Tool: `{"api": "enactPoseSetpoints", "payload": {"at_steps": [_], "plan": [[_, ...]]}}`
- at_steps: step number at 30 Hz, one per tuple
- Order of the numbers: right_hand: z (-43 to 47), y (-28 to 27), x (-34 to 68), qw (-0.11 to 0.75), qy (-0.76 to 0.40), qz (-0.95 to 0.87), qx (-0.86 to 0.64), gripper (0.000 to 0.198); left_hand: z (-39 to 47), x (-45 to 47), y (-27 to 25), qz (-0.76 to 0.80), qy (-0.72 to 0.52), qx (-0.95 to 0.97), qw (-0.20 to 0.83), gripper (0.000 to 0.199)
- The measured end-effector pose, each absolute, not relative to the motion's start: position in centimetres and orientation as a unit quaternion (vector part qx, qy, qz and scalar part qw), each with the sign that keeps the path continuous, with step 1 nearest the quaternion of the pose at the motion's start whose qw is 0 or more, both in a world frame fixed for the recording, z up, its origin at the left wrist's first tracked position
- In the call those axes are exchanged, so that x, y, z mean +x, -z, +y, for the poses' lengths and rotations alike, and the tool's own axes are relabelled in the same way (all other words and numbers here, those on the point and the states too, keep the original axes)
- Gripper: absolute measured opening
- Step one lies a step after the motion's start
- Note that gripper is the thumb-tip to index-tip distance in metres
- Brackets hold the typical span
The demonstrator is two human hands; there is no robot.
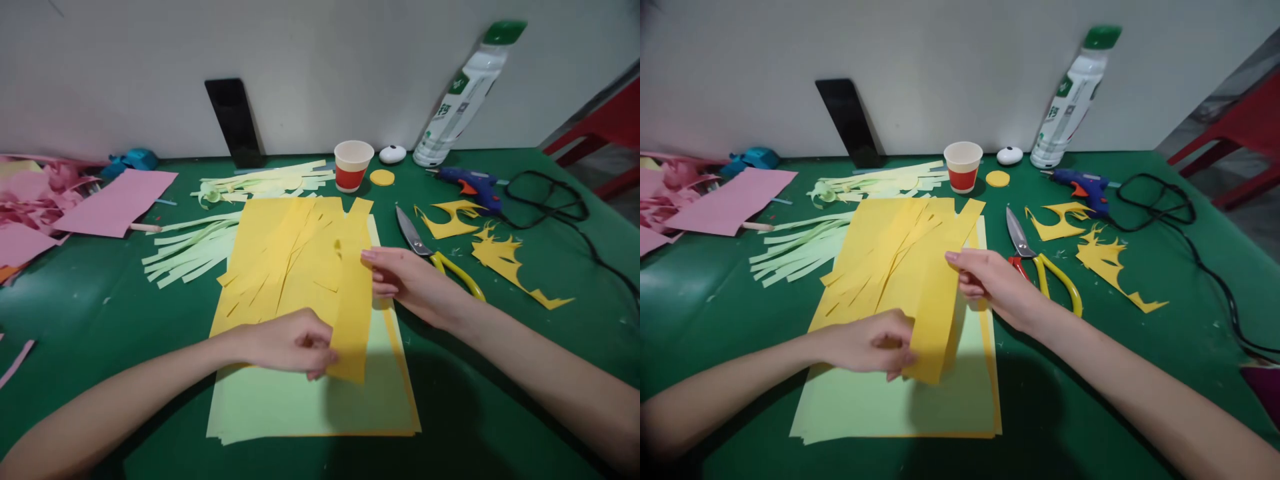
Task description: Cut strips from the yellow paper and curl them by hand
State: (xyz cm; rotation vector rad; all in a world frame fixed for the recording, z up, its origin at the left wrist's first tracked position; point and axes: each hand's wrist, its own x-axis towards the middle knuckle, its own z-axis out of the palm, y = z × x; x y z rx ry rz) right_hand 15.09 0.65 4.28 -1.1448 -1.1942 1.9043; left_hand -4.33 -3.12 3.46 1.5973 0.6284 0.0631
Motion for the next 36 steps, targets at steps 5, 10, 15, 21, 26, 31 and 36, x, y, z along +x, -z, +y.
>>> {"api": "enactPoseSetpoints", "payload": {"at_steps": [5, 10, 15, 21, 26, 31, 36], "plan": [[2.0, -5.2, 17.0, 0.377, -0.663, -0.453, -0.462, 0.025, -2.6, -5.2, -4.2, 0.200, -0.003, 0.736, 0.647, 0.026], [1.0, -6.5, 16.7, 0.342, -0.628, -0.517, -0.471, 0.016, -1.4, -5.3, -6.3, 0.287, -0.056, 0.696, 0.656, 0.024], [-0.8, -7.2, 15.4, 0.333, -0.598, -0.587, -0.432, 0.016, -2.0, -2.5, -7.2, 0.304, -0.153, 0.590, 0.732, 0.024], [-0.2, -9.2, 17.1, 0.316, -0.515, -0.645, -0.468, 0.011, -2.3, -1.4, -7.0, 0.320, -0.201, 0.532, 0.758, 0.030], [-0.2, -10.7, 18.6, 0.301, -0.373, -0.744, -0.466, 0.012, -1.8, -2.4, -8.9, 0.349, -0.101, 0.585, 0.725, 0.022], [-0.9, -11.5, 19.0, 0.298, -0.303, -0.817, -0.390, 0.013, -1.1, -3.4, -10.9, 0.344, 0.008, 0.700, 0.625, 0.036], [-1.5, -11.4, 18.6, 0.321, -0.304, -0.838, -0.320, 0.013, -1.9, -2.5, -10.7, 0.331, -0.148, 0.671, 0.647, 0.038]]}}
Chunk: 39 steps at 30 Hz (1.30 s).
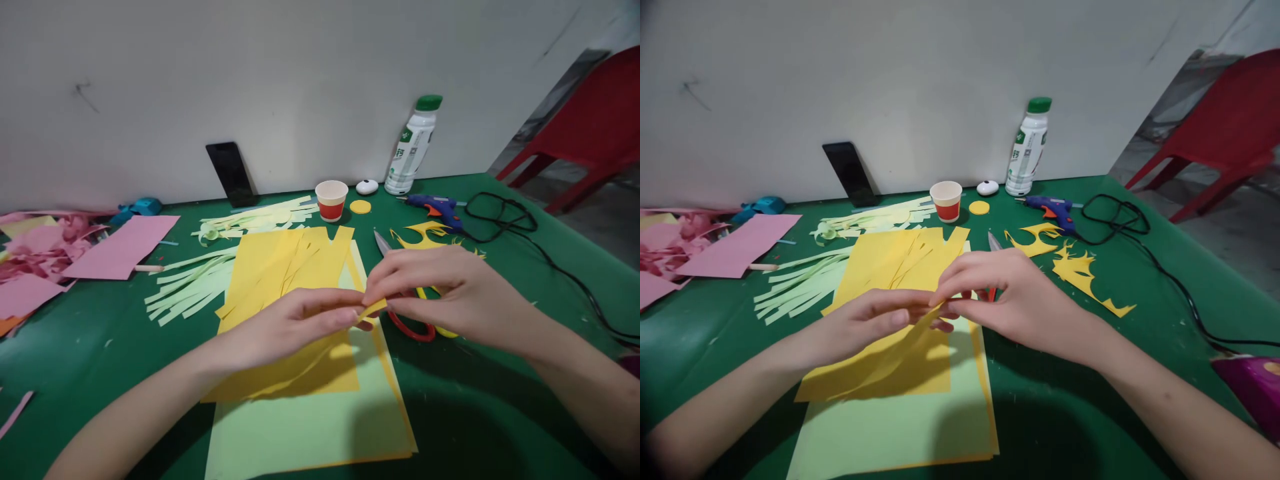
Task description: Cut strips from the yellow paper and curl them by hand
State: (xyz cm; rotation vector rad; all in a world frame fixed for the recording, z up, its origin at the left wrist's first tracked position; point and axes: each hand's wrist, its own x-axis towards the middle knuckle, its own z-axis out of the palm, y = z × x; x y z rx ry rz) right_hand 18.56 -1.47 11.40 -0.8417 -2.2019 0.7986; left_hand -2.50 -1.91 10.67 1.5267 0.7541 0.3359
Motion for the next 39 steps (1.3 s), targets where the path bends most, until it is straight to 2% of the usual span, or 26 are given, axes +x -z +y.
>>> {"api": "enactPoseSetpoints", "payload": {"at_steps": [6, 12, 17, 20, 24, 28, 33, 39], "plan": [[-2.5, -11.7, 17.8, 0.383, -0.241, -0.833, -0.318, 0.018, -2.7, -1.4, -10.9, 0.363, -0.199, 0.612, 0.674, 0.034], [-2.9, -11.6, 17.4, 0.373, -0.177, -0.850, -0.326, 0.019, -2.6, -1.4, -11.2, 0.361, -0.179, 0.639, 0.656, 0.029], [-3.0, -11.7, 17.4, 0.388, -0.220, -0.809, -0.383, 0.008, -3.0, -1.2, -11.2, 0.376, -0.216, 0.600, 0.672, 0.021], [-3.1, -12.0, 17.4, 0.398, -0.287, -0.773, -0.403, 0.010, -3.1, -1.3, -11.2, 0.378, -0.269, 0.581, 0.669, 0.019], [-3.6, -12.0, 17.2, 0.385, -0.367, -0.747, -0.398, 0.010, -3.2, -1.3, -11.3, 0.389, -0.303, 0.635, 0.595, 0.018], [-4.0, -11.9, 16.7, 0.375, -0.378, -0.731, -0.426, 0.014, -3.5, -1.0, -11.4, 0.382, -0.311, 0.709, 0.505, 0.018], [-4.0, -11.7, 16.2, 0.368, -0.405, -0.710, -0.443, 0.011, -3.6, -1.0, -11.4, 0.392, -0.356, 0.746, 0.403, 0.010], [-4.2, -11.4, 15.8, 0.374, -0.384, -0.714, -0.451, 0.009, -3.6, -1.3, -11.4, 0.405, -0.369, 0.755, 0.362, 0.011]]}}
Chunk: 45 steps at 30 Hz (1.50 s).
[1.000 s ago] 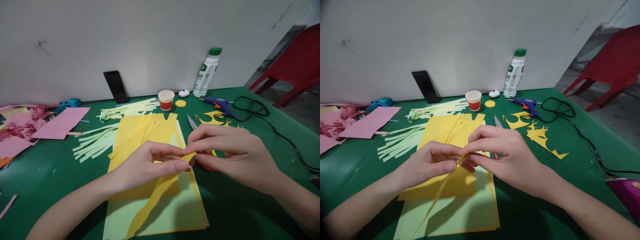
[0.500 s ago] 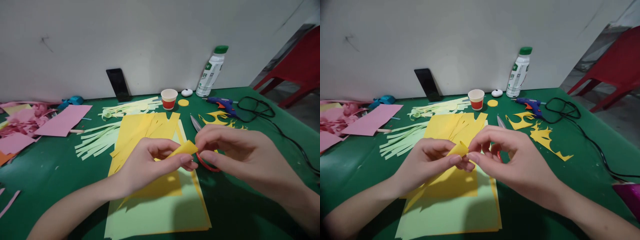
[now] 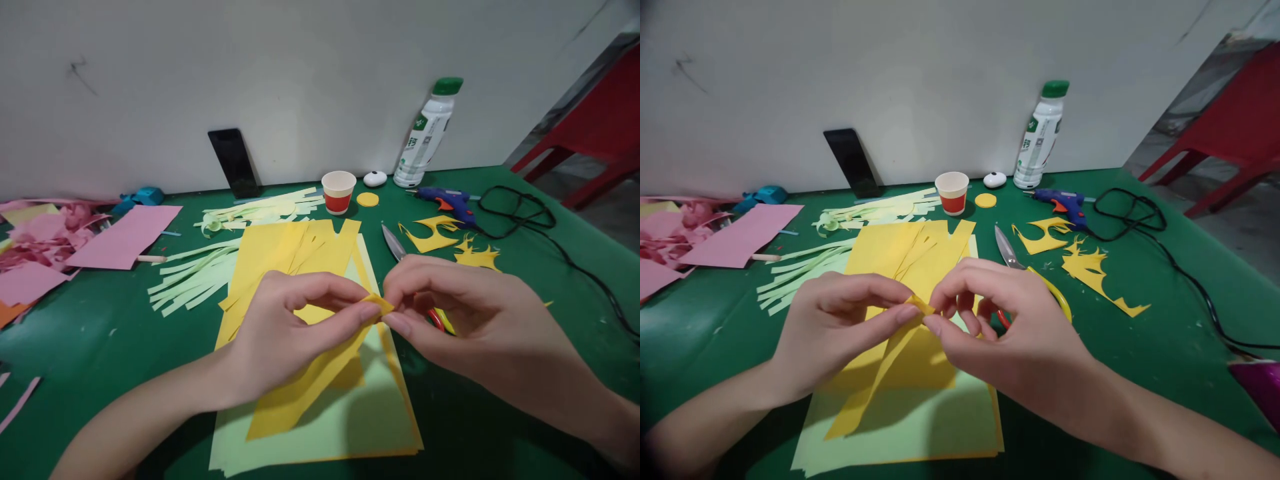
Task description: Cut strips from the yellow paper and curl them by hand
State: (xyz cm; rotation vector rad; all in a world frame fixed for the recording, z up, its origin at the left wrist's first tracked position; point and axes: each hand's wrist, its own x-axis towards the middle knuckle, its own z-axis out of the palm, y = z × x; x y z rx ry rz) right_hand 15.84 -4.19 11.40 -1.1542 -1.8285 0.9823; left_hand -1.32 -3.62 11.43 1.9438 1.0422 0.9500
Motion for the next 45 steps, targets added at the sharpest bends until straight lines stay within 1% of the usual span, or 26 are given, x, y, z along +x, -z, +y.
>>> {"api": "enactPoseSetpoints", "payload": {"at_steps": [7, 21, 30, 34, 40, 45], "plan": [[-4.11, -11.32, 15.59, 0.373, -0.384, -0.709, -0.459, 0.008, -3.81, -1.31, -11.57, 0.407, -0.370, 0.754, 0.359, 0.010], [-4.12, -11.51, 15.68, 0.378, -0.397, -0.710, -0.442, 0.010, -3.84, -1.40, -11.46, 0.406, -0.376, 0.737, 0.387, 0.006], [-3.93, -11.44, 15.80, 0.357, -0.444, -0.690, -0.446, 0.015, -3.46, -1.24, -11.46, 0.406, -0.361, 0.705, 0.456, 0.008], [-3.95, -11.48, 15.62, 0.355, -0.437, -0.688, -0.458, 0.014, -3.45, -1.26, -11.59, 0.408, -0.362, 0.686, 0.482, 0.009], [-3.90, -11.76, 15.53, 0.327, -0.406, -0.713, -0.469, 0.016, -3.25, -1.25, -11.76, 0.420, -0.340, 0.658, 0.524, 0.010], [-3.93, -11.19, 15.70, 0.327, -0.396, -0.717, -0.471, 0.014, -3.02, -1.26, -11.75, 0.424, -0.325, 0.629, 0.565, 0.010]]}}
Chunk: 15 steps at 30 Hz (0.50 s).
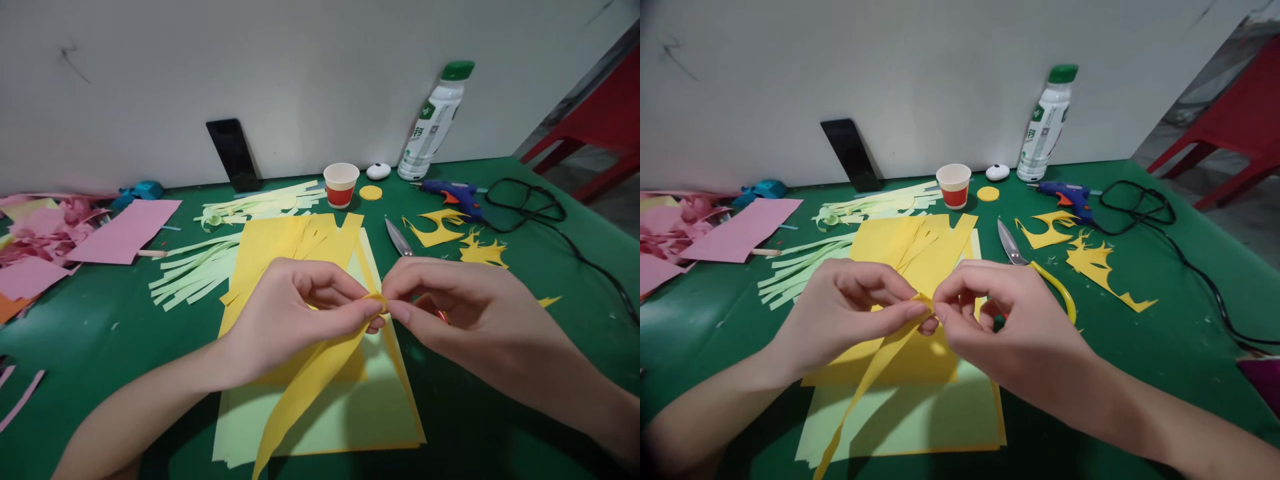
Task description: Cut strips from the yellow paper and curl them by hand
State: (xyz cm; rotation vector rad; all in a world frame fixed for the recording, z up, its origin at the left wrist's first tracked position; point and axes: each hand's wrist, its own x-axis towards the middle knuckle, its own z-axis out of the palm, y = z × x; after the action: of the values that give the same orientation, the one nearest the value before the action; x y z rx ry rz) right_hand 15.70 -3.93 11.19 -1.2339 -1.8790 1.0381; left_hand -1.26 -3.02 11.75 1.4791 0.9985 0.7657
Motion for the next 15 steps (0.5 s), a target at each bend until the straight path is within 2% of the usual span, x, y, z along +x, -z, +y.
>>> {"api": "enactPoseSetpoints", "payload": {"at_steps": [7, 15], "plan": [[-3.84, -10.88, 15.72, 0.325, -0.428, -0.694, -0.480, 0.011, -2.98, -1.26, -11.72, 0.423, -0.297, 0.580, 0.629, 0.010], [-3.83, -10.89, 15.89, 0.309, -0.467, -0.675, -0.481, 0.011, -2.71, -1.41, -11.65, 0.436, -0.272, 0.578, 0.634, 0.006]]}}
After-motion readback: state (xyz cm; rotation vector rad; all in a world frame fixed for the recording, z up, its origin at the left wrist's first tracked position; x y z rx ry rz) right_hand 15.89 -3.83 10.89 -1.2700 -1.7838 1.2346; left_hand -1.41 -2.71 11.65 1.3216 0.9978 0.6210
